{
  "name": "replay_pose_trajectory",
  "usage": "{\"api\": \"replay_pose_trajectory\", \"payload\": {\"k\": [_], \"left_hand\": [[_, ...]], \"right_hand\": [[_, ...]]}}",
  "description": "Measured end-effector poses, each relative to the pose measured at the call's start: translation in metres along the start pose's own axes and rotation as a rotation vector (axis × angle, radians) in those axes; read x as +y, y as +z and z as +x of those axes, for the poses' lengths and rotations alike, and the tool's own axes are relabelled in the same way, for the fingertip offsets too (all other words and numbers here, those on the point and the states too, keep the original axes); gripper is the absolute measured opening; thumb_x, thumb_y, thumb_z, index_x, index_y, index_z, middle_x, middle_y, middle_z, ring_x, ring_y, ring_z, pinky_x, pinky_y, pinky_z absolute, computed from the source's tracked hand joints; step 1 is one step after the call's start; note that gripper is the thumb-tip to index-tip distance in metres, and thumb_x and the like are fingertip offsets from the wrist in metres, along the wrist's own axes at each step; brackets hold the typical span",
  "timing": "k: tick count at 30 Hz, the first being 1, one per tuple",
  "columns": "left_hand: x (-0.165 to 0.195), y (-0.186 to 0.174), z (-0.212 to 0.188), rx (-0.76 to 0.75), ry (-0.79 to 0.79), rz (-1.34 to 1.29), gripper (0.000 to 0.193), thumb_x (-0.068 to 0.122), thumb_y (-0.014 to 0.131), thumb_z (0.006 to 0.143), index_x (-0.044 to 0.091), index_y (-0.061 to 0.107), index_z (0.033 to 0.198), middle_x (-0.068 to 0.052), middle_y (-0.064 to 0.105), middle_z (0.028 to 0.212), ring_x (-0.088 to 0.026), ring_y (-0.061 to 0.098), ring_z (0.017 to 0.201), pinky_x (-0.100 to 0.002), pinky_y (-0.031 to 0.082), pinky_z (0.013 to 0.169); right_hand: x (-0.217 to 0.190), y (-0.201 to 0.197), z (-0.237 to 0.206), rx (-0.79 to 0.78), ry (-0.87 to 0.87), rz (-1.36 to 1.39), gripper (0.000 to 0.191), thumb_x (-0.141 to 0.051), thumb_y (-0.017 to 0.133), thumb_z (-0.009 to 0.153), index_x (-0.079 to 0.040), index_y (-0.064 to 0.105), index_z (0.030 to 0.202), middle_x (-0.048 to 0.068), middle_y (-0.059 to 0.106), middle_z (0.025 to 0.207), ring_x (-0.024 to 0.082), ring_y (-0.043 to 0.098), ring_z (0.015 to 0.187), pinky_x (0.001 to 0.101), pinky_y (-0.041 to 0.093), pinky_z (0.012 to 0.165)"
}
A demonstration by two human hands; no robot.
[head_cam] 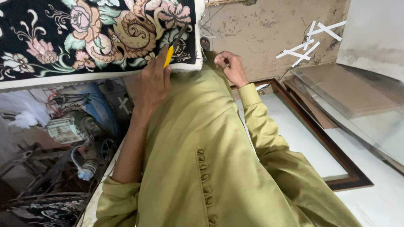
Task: The person positions a large black rug with floral and calligraphic patterns on a work surface, smooths it with both hands, then uses a yellow utility knife to trim the white border along the edges. The person continues trimming along multiple sides of the rug.
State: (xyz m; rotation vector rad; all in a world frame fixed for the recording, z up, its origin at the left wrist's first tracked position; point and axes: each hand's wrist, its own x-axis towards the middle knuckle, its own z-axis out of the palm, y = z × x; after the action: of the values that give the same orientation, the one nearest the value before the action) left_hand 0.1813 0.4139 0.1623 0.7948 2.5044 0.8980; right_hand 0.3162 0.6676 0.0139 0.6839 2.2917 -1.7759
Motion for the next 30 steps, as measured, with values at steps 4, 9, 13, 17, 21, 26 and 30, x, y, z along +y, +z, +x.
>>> {"api": "replay_pose_trajectory", "payload": {"k": [4,9,13,17,21,26,30], "left_hand": [[-0.004,-0.001,0.003,-0.041,-0.055,0.041,0.052,0.012,0.06,0.104,0.009,0.049,0.155,-0.025,0.069,0.107,-0.043,0.069,0.092,-0.052,0.054,0.078],[-0.025,-0.001,-0.007,0.071,-0.053,0.031,0.044,0.02,0.055,0.112,0.004,0.051,0.152,-0.026,0.068,0.121,-0.044,0.067,0.103,-0.05,0.054,0.088],[-0.064,-0.011,-0.022,0.17,-0.098,0.004,0.042,0.032,0.054,0.113,0.002,0.057,0.142,-0.025,0.066,0.131,-0.046,0.065,0.12,-0.049,0.052,0.103],[-0.107,-0.035,-0.033,0.256,-0.117,-0.017,0.046,0.035,0.057,0.112,-0.002,0.057,0.139,-0.025,0.065,0.132,-0.045,0.064,0.122,-0.049,0.05,0.105],[-0.129,-0.056,-0.029,0.285,-0.054,0.051,0.046,0.032,0.057,0.112,-0.004,0.056,0.141,-0.027,0.064,0.133,-0.046,0.063,0.123,-0.05,0.049,0.106],[-0.116,-0.052,0.002,0.199,0.118,0.019,0.042,0.022,0.059,0.107,-0.003,0.056,0.141,-0.026,0.066,0.132,-0.045,0.064,0.119,-0.051,0.052,0.106],[-0.085,-0.047,0.029,0.012,0.219,0.009,0.039,0.016,0.062,0.108,0.002,0.054,0.143,-0.025,0.065,0.126,-0.042,0.067,0.11,-0.051,0.055,0.092]], "right_hand": [[0.001,0.0,-0.001,0.03,-0.049,-0.046,0.02,-0.006,0.07,0.094,-0.001,0.071,0.114,0.008,0.074,0.104,0.014,0.067,0.09,0.0298,0.054,0.076],[-0.025,0.019,0.005,0.216,-0.293,-0.035,0.043,-0.002,0.071,0.09,-0.001,0.066,0.132,0.014,0.072,0.123,0.02,0.068,0.113,0.0358,0.055,0.094],[-0.046,0.06,0.015,0.101,-0.045,-0.013,0.045,-0.02,0.089,0.086,-0.002,0.069,0.122,0.009,0.067,0.091,0.016,0.058,0.083,0.0303,0.049,0.076],[-0.054,0.069,0.036,0.144,-0.039,0.215,0.028,-0.01,0.089,0.085,0.0,0.073,0.107,-0.002,0.061,0.08,0.008,0.05,0.076,0.0248,0.046,0.069],[-0.055,0.043,0.061,0.147,-0.108,0.319,0.024,-0.004,0.083,0.09,0.0,0.072,0.111,-0.004,0.07,0.088,0.004,0.059,0.079,0.0235,0.05,0.073],[-0.05,0.03,0.057,0.127,0.08,0.387,0.015,-0.009,0.078,0.094,0.002,0.074,0.104,0.0,0.073,0.088,0.007,0.057,0.074,0.0256,0.046,0.066],[-0.042,0.039,0.042,0.296,-0.043,0.259,0.02,-0.013,0.075,0.097,0.003,0.076,0.108,0.003,0.075,0.095,0.008,0.064,0.087,0.0264,0.053,0.081]]}}
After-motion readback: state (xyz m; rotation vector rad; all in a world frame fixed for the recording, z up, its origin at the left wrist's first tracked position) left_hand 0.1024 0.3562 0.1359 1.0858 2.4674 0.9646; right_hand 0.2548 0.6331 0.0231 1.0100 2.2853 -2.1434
